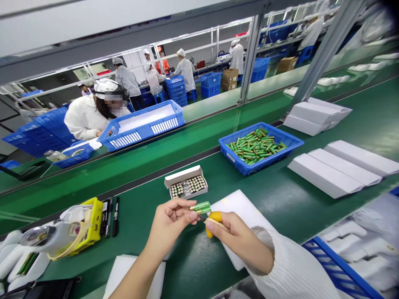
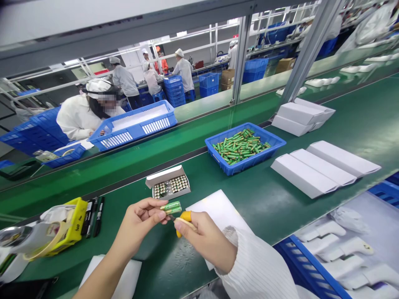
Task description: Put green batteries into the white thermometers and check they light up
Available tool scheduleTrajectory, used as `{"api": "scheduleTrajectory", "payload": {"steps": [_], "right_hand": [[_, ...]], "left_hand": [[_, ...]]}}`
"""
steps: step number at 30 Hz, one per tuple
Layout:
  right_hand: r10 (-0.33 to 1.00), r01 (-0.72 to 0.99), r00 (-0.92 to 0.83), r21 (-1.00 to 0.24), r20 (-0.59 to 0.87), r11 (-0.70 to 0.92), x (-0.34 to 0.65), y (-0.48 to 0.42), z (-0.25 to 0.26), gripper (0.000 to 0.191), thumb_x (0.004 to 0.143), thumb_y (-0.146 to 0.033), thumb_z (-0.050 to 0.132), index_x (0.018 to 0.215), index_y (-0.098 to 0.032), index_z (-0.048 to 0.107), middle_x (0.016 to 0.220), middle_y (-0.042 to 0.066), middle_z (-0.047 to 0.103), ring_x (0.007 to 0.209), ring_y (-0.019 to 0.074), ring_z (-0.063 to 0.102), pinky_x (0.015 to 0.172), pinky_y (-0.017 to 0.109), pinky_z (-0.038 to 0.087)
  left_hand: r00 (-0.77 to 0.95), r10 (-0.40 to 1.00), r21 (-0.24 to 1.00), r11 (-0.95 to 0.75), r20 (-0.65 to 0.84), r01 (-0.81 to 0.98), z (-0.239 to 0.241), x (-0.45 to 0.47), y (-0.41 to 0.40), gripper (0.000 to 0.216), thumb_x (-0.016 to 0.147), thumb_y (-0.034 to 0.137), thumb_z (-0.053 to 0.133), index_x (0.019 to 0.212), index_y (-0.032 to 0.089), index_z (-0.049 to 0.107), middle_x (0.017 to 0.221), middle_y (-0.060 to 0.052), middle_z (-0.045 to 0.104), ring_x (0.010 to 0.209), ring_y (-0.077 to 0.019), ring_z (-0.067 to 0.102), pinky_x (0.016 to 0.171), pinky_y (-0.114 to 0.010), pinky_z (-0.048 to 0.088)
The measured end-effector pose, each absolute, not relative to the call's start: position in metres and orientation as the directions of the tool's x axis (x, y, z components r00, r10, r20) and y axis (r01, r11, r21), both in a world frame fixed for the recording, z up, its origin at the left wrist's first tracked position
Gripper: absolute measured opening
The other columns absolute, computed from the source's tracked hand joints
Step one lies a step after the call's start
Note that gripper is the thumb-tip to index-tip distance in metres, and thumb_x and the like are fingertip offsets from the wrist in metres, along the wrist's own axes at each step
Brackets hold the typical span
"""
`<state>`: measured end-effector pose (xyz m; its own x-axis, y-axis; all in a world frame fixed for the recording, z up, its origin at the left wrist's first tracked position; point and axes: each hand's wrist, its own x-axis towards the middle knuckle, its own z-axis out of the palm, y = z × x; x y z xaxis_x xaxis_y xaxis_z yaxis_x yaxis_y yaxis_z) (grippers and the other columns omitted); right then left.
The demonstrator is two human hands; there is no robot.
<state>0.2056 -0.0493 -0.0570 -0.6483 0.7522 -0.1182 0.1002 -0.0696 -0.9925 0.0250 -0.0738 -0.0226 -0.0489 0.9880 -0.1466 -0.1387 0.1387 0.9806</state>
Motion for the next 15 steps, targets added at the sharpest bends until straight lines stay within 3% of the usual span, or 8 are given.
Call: {"api": "scheduleTrajectory", "payload": {"steps": [7, 15], "right_hand": [[0.772, 0.045, -0.623, -0.991, -0.124, -0.123, 0.2065, -0.0478, -0.058, 0.042, 0.087, -0.054, 0.048, 0.069, -0.015, 0.05, 0.063, -0.002, 0.039, 0.061, 0.0111, 0.035, 0.056, 0.025, 0.027], [0.79, 0.04, -0.602, -0.993, -0.112, -0.11, 0.2103, -0.0455, -0.0559, 0.042, 0.085, -0.054, 0.051, 0.07, -0.015, 0.054, 0.065, -0.001, 0.044, 0.063, 0.0122, 0.039, 0.057, 0.025, 0.029]], "left_hand": [[-0.08, 0.995, 0.998, 0.055, -0.055, -0.002, -0.0191, 0.0267, -0.077, 0.016, 0.066, 0.019, 0.077, 0.08, 0.014, 0.072, 0.071, -0.004, 0.069, 0.063, -0.0126, 0.065, 0.064, -0.021, 0.056], [-0.079, 0.994, 0.997, 0.075, -0.073, 0.023, -0.017, 0.0245, -0.0781, 0.016, 0.064, 0.021, 0.078, 0.077, 0.013, 0.072, 0.071, -0.005, 0.07, 0.064, -0.0159, 0.067, 0.063, -0.023, 0.056]]}}
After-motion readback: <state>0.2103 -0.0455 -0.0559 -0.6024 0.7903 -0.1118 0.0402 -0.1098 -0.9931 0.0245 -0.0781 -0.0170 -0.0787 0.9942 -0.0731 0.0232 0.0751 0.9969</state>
